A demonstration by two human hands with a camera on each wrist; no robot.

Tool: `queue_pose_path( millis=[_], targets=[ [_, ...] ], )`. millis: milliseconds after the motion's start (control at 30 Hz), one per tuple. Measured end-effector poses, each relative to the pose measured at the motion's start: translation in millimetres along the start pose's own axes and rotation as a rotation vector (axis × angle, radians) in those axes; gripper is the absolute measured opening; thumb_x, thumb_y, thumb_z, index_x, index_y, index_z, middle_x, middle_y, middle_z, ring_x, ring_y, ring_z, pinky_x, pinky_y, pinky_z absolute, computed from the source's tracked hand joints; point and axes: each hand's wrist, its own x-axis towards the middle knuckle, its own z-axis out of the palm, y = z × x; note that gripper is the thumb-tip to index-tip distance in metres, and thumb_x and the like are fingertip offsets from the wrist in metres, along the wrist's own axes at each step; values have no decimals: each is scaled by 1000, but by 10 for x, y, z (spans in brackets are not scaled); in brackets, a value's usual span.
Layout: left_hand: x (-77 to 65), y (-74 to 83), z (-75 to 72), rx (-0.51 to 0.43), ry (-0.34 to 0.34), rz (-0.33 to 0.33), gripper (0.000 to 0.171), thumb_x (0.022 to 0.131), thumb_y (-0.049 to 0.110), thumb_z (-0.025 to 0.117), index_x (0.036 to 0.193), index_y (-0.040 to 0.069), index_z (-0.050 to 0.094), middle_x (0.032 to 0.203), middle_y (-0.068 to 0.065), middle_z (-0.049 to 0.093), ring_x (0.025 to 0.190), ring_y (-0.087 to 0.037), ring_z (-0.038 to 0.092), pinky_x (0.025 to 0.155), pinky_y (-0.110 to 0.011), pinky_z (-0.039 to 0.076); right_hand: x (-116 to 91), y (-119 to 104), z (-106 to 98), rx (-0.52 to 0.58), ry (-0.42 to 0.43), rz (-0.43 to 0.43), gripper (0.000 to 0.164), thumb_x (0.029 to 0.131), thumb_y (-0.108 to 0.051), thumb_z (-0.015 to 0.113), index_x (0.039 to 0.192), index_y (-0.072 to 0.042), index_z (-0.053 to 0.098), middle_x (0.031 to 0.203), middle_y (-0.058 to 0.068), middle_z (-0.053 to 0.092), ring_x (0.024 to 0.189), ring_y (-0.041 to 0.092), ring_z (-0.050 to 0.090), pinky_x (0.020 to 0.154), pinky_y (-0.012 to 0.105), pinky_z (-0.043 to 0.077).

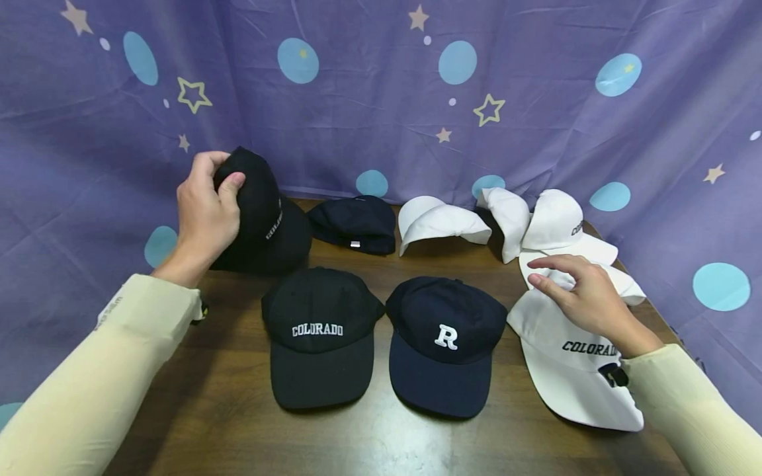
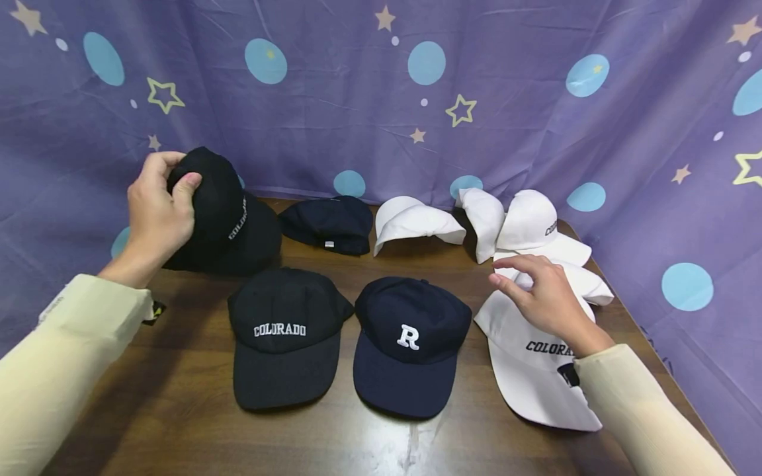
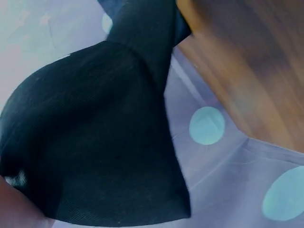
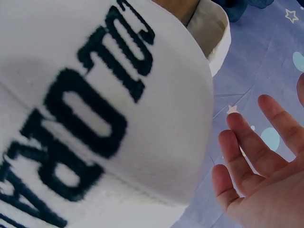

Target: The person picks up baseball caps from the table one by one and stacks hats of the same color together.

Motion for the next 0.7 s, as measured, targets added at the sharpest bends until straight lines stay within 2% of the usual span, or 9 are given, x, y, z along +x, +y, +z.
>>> queue_pose_path(
  millis=[200,333,433,533,633,700],
  targets=[
    [122,134,-31,-70,104,84,26,99,14,68,118,-4,70,117,-17,72,111,-34,65,99,-30,45,2,-7,6,2,-2,2,23,94,-18,77,116,-14,77,116,9,73,114,30,62,80,34,43],
    [204,212,-49,-104,112,151,24,97,12,70,116,-4,73,115,-18,73,112,-32,65,105,-29,42,-3,-11,9,3,-3,5,22,94,-18,77,116,-14,76,117,9,73,114,30,62,79,34,43],
    [245,269,-55,-130,94,158,24,97,10,69,116,-3,74,114,-17,73,111,-27,65,106,-28,40,-13,-7,10,4,-5,9,23,94,-19,76,116,-13,76,118,10,73,114,31,62,79,34,43],
    [257,332,-60,-164,53,122,23,98,9,67,118,1,74,116,-13,74,109,-14,64,101,-24,41,-17,-8,10,5,-9,15,22,95,-19,76,117,-13,76,118,11,73,115,32,62,79,34,43],
    [259,409,-66,-210,-5,93,23,101,10,65,121,2,74,116,-9,73,105,-4,61,97,-20,42,-14,-19,13,9,-14,24,22,96,-19,75,117,-14,76,119,10,73,116,31,61,79,33,43],
    [262,467,-69,-254,-50,76,24,101,10,63,121,2,74,113,-4,73,100,-2,60,94,-19,42,-16,-20,17,16,-17,30,22,96,-20,74,117,-14,76,120,10,72,117,31,61,81,31,43]
  ],
)
